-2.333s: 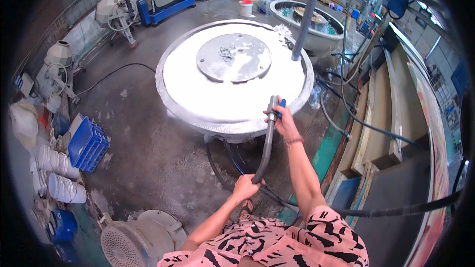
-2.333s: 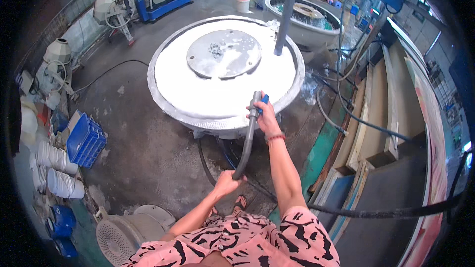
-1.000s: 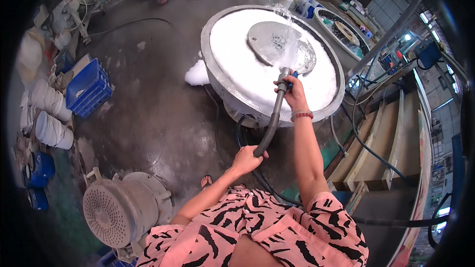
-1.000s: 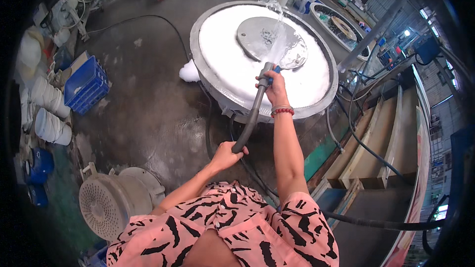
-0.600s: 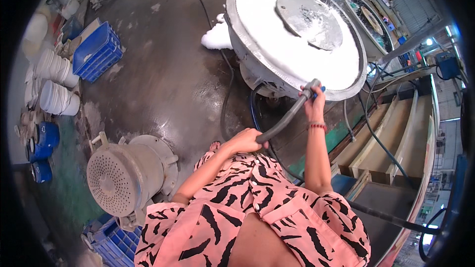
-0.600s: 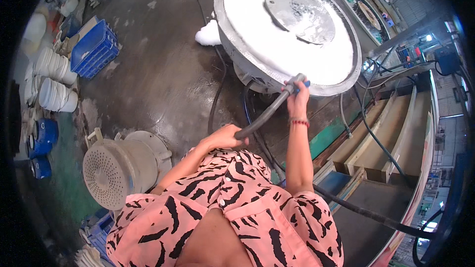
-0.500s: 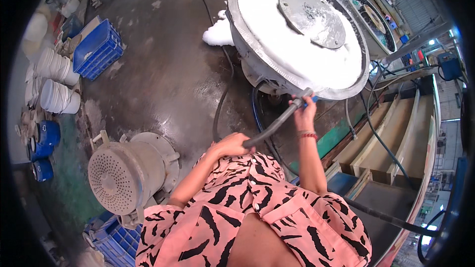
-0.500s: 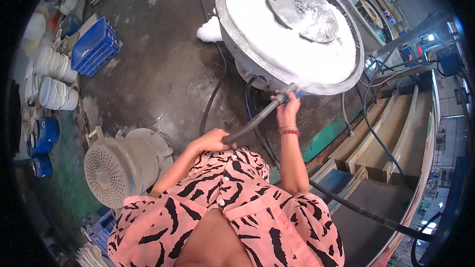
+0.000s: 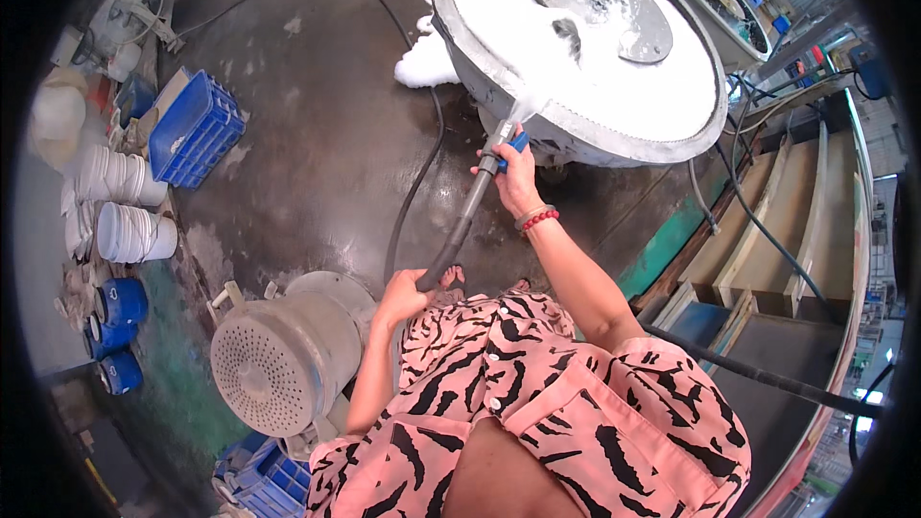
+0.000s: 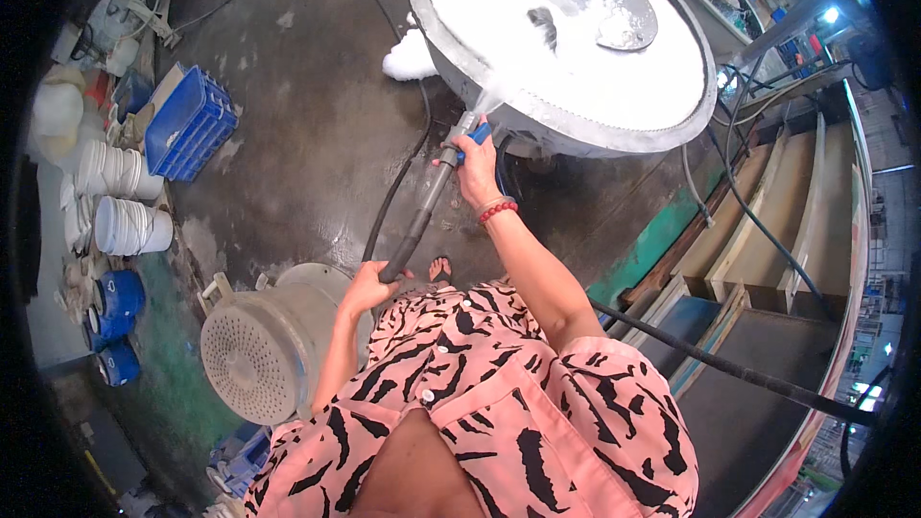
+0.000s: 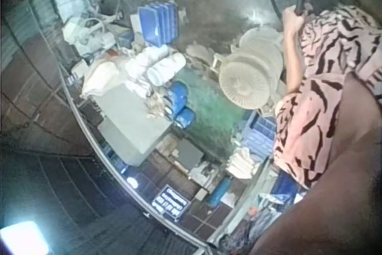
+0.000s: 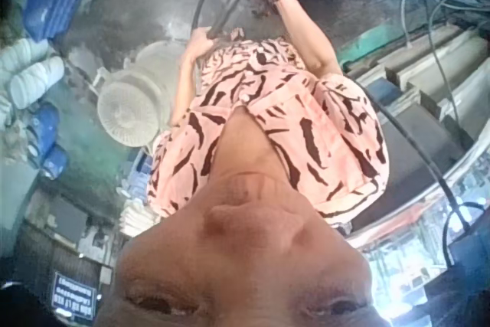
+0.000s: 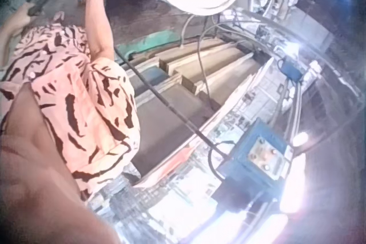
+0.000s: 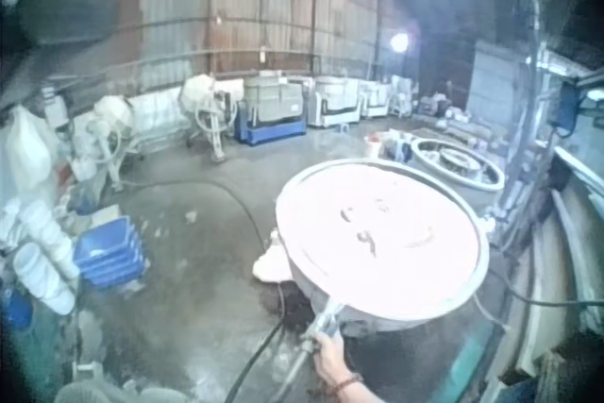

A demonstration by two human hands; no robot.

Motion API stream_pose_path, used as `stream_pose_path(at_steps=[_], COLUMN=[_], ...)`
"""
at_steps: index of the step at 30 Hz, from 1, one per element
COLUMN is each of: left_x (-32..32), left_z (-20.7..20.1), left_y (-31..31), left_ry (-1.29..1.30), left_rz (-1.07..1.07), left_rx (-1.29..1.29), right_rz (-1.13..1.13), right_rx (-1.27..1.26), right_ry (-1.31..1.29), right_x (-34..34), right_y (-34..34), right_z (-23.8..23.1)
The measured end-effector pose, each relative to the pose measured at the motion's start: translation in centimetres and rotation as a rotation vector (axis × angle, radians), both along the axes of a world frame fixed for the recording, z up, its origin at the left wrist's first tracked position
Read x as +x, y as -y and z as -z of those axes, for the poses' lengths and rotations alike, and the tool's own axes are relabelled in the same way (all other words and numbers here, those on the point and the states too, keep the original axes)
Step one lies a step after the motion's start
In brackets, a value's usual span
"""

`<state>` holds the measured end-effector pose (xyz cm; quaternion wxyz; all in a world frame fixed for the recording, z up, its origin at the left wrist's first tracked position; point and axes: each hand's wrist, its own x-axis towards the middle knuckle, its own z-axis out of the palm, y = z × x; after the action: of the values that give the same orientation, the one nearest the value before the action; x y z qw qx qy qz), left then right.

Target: The person uses a hose to spray water and foam into industrial mixing or vibrating tubs to clean them, then sprays the floor and the exterior of the machines.

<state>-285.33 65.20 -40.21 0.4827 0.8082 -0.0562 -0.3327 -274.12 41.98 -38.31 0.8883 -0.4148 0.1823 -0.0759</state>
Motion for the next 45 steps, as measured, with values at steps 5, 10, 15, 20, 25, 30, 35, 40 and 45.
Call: stream_pose_path(at_steps=[5, 10, 15, 20, 25, 30, 35, 40, 45], left_x=[-0.1, -0.6, -0.2, 0.1, 0.3, 1.0, 1.1, 2.4, 2.6], left_z=[0.1, 0.4, -1.2, -1.7, -2.3, -1.5, -0.2, -2.0, -1.5], left_y=[2.5, 3.0, 3.3, 4.6, 6.2, 6.0, 5.6, 5.8, 6.2], left_ry=[0.006, -0.08, -0.006, 0.055, -0.007, 0.085, 0.084, 0.087, 0.186], left_rz=[0.037, -0.036, -0.152, -0.254, -0.329, -0.29, -0.319, -0.362, -0.367], left_rx=[0.02, -0.034, -0.093, -0.133, -0.218, -0.22, -0.219, -0.25, -0.224], right_rz=[-0.118, -0.254, -0.37, -0.336, -0.425, -0.458, -0.433, -0.439, -0.478], right_rx=[-0.015, -0.068, -0.158, -0.167, -0.201, -0.222, -0.245, -0.239, -0.257], right_ry=[-0.102, -0.165, -0.056, -0.044, -0.093, -0.185, -0.122, -0.135, -0.125], right_x=[0.7, 3.1, 6.1, 7.1, 9.0, 10.5, 10.2, 12.1, 12.2], right_y=[2.3, 1.2, -1.6, -1.1, -0.9, -0.3, -2.9, -1.7, -1.6], right_z=[0.7, 2.3, -1.4, -3.3, -4.0, -1.8, -4.5, -4.1, -5.9])
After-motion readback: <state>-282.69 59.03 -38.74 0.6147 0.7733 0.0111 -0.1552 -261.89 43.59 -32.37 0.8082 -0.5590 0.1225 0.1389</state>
